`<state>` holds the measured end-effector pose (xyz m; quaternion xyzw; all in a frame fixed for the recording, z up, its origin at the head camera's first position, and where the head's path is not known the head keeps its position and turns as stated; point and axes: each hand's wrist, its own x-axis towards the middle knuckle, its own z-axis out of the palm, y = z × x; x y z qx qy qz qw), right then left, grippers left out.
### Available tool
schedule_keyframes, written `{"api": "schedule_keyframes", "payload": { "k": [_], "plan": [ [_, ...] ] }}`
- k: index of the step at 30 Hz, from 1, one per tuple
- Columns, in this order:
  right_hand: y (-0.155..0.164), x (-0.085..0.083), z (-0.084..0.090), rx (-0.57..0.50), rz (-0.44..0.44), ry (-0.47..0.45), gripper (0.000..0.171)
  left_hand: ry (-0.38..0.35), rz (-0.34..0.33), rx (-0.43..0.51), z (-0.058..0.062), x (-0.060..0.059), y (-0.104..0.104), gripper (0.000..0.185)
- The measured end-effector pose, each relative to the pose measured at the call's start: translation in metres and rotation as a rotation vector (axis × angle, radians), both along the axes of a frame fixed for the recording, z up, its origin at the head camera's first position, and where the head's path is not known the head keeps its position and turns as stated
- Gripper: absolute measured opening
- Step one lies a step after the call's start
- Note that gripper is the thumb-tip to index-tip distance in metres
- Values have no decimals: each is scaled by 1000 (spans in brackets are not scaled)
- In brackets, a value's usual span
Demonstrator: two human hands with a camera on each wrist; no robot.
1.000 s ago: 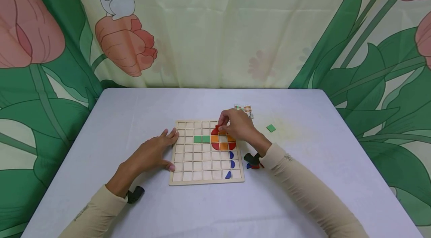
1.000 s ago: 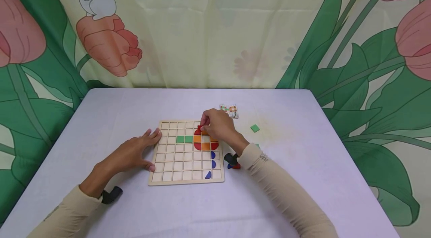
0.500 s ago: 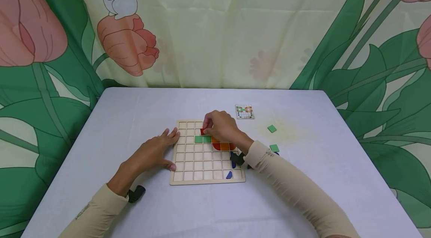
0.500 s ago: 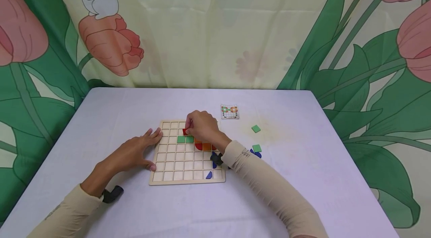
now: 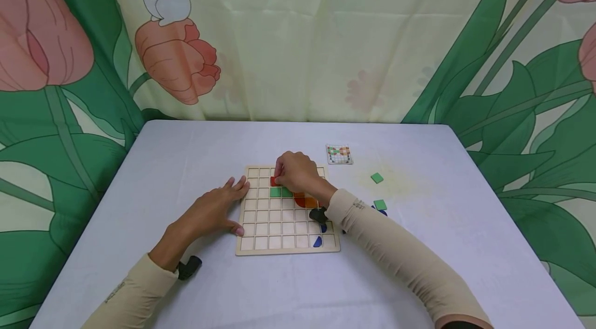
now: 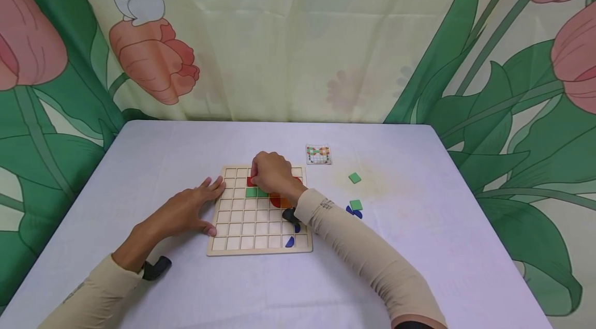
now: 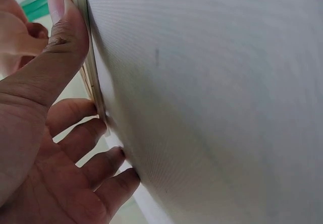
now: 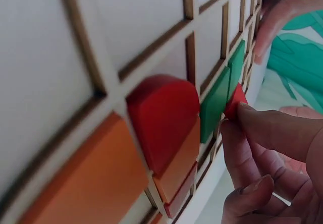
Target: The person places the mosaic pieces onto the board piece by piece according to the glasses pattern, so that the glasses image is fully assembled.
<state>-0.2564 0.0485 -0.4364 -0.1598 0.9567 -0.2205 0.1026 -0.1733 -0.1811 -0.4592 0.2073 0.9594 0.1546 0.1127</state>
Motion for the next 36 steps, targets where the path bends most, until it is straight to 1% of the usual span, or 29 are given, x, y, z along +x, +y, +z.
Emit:
{"api": "schedule_keyframes", "payload": {
  "k": [7,12,15,18,22,26,32,36],
  "plan": [
    [-2,0,1,31,-5,-12,16,0,10,2,0,1,1,118],
    [-3,0,3,45,-10,-3,17,2,14,4,0,1,1,119],
    [-1,1,3,23,-11,-10,15,2,12,8,0,0,1,119],
    [4,2,3,-25,-3,-33,10,-1,9,9,0,0,1,119],
    [15,4,2,-91,18,-51,4,-3,7,6,1,1,1,118],
    [30,6,4,-125,17,-60,8,5,7,6,1,1,1,119],
    [56,8,11,-122,-17,-37,17,17,10,11,2,2,2,119],
    [77,10,14,-111,-68,-23,22,17,11,16,2,1,2,119]
  ]
}}
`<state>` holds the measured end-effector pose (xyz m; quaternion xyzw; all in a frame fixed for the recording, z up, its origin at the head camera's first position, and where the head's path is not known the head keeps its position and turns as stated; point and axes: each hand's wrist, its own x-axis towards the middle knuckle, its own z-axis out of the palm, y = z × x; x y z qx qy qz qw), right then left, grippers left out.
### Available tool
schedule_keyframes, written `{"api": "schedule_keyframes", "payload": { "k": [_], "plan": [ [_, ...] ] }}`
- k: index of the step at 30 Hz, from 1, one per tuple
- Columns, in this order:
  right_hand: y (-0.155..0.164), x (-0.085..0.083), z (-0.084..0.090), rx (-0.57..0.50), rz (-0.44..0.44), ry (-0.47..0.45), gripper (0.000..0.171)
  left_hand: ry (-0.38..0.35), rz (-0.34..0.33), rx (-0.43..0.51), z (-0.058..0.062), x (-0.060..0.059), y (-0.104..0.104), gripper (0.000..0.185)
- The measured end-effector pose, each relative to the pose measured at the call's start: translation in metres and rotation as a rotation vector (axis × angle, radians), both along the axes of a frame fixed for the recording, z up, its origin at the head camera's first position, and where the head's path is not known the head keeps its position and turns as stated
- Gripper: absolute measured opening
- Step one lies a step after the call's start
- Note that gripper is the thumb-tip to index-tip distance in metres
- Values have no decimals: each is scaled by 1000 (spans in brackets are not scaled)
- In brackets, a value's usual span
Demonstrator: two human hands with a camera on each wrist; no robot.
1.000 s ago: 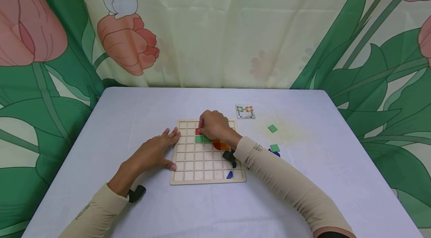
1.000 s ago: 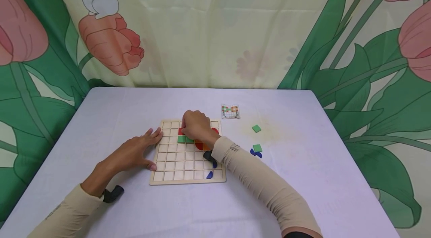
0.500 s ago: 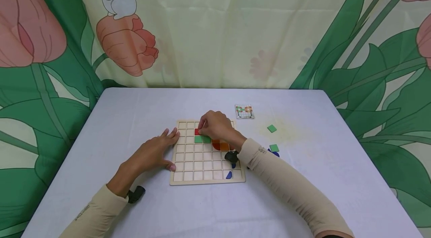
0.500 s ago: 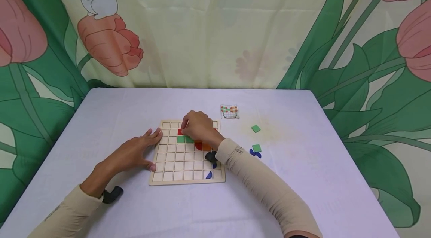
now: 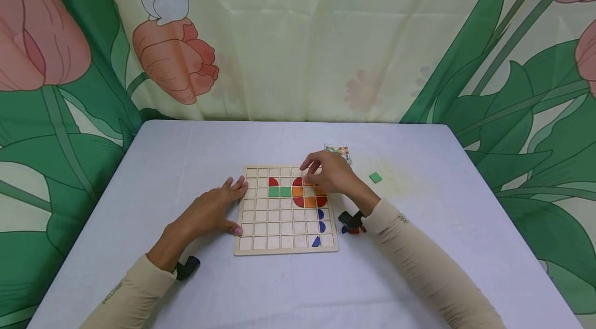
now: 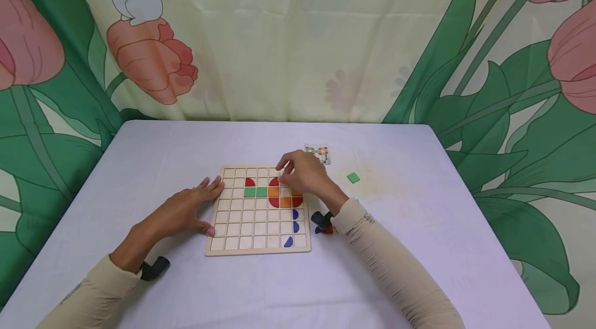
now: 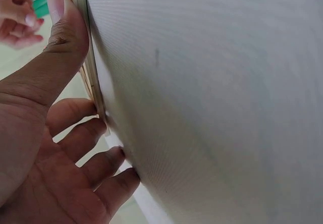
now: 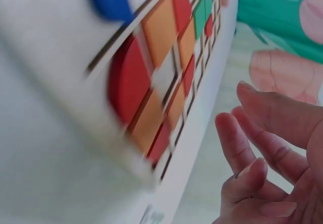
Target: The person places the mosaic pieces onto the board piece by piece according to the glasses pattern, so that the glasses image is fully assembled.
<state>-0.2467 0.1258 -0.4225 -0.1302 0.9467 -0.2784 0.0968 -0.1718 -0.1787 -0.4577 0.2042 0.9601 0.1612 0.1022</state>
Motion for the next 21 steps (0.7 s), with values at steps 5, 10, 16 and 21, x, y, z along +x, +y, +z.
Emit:
{"api": "schedule_keyframes", "payload": {
  "k": [5,10,16,21],
  "plan": [
    [28,1,0,9,-67,10,25,-5,7,3,-1,-1,1,119],
    [57,3,-1,10,-124,-3,26,-6,10,-1,-1,0,0,119],
    [90,4,-2,6,-167,-12,27,-10,8,2,0,0,0,119],
    [115,2,-4,22,-190,-12,26,-16,10,2,0,0,0,119]
  ]
}}
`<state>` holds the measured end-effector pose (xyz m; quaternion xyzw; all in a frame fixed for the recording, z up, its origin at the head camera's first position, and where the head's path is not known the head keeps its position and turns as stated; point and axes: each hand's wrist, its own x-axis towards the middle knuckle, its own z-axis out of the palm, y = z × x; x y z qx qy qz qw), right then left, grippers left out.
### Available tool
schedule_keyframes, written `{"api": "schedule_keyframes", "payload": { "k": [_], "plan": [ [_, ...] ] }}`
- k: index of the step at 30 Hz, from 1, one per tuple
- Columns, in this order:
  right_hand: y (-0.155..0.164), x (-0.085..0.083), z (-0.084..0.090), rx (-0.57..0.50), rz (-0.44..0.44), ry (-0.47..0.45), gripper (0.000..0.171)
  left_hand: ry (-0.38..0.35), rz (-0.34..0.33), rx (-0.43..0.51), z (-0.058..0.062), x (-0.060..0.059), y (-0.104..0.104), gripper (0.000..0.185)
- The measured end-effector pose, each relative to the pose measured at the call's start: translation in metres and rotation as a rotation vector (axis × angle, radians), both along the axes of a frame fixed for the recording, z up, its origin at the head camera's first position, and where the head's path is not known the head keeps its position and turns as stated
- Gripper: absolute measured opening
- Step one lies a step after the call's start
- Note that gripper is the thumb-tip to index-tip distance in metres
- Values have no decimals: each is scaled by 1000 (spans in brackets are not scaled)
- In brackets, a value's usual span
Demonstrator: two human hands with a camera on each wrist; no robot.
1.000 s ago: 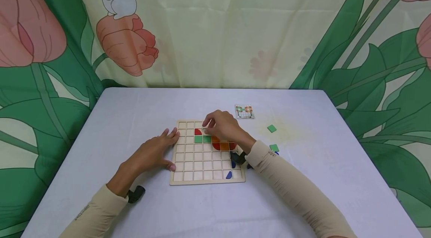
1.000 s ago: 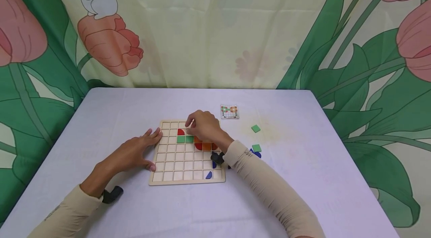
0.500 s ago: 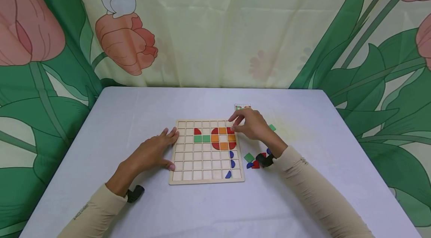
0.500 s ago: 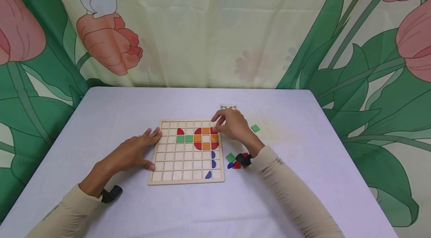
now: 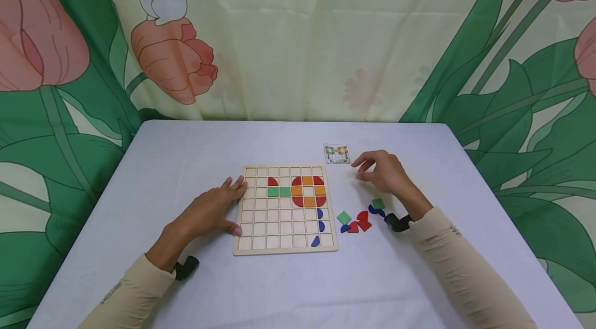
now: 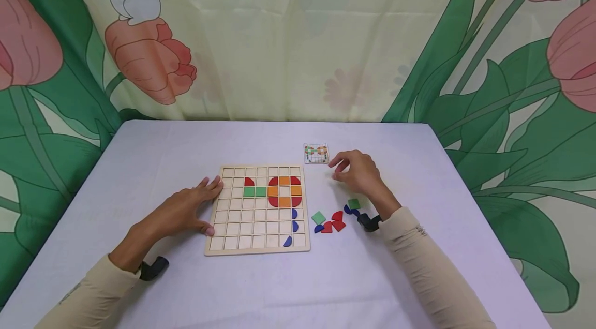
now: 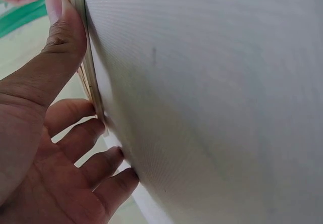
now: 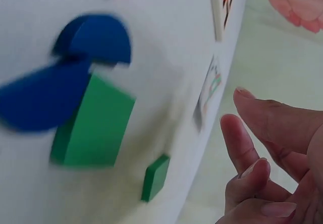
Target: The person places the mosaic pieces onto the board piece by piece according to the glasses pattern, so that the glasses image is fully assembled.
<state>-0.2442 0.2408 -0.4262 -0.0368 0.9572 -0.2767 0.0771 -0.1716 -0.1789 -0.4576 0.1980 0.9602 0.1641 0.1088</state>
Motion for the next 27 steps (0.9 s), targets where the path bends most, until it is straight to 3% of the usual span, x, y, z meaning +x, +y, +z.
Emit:
{"api": "schedule_keyframes", "payload": {
  "k": [11,27],
  "plan": [
    [35,-7,-6,63,-53,-43,25,0,3,5,-1,0,0,119],
    [43,-13,-14,130,-68,-98,23,7,5,-3,-3,0,0,119]
  ]
}}
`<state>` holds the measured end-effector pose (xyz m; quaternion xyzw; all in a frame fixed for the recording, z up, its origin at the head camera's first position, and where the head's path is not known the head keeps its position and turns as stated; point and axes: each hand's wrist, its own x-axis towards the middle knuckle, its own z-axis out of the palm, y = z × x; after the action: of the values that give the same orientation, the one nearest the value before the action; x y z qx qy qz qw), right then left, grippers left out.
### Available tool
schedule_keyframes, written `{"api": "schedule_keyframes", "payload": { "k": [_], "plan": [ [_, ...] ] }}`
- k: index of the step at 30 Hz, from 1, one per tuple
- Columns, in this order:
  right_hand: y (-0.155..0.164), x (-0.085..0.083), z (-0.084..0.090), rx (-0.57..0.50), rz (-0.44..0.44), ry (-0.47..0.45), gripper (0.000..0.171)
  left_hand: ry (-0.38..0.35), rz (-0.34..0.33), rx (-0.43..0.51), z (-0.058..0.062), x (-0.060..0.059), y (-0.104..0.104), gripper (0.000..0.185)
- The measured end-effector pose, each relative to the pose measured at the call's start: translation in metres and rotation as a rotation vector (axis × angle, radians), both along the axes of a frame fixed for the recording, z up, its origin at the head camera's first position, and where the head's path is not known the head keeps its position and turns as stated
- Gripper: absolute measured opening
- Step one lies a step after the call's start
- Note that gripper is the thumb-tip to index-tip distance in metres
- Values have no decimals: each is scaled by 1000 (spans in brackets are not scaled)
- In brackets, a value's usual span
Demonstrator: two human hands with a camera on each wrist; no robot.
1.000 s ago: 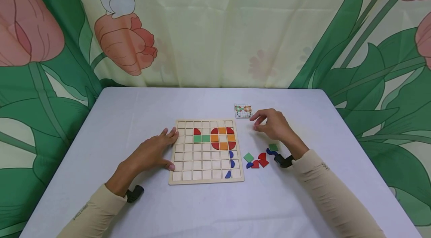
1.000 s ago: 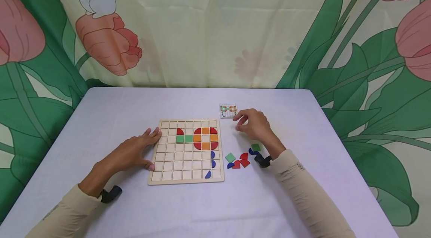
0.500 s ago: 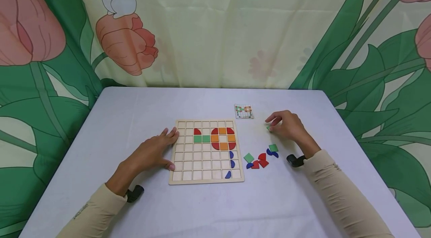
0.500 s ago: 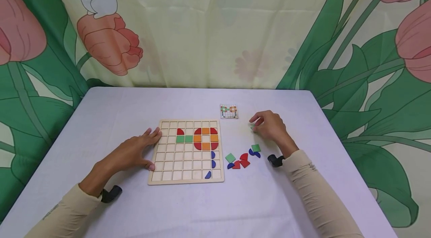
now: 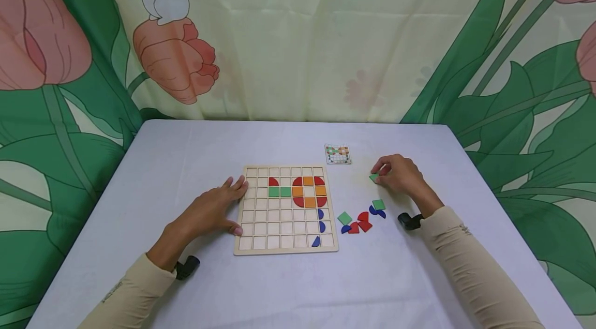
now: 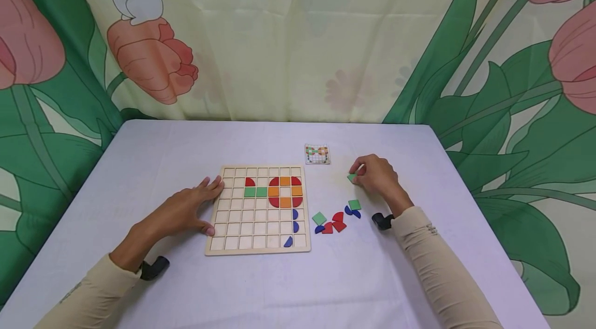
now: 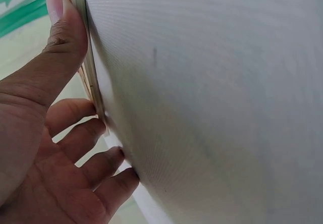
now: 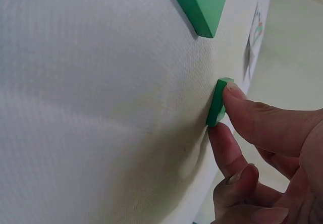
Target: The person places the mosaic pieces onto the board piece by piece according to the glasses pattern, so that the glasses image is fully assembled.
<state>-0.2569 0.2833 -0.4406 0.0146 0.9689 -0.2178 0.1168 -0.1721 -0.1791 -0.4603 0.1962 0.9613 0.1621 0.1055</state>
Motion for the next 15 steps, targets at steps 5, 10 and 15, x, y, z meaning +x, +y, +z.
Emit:
{"api": "schedule_keyframes", "payload": {
  "k": [5,10,15],
  "plan": [
    [0,-1,-3,2,24,5,19,4,-10,17,0,-1,0,119],
    [-6,-2,-6,-17,53,15,19,6,-20,19,0,-1,0,120],
    [-19,0,-4,-51,78,38,14,10,-18,20,-1,-1,0,120]
  ]
}}
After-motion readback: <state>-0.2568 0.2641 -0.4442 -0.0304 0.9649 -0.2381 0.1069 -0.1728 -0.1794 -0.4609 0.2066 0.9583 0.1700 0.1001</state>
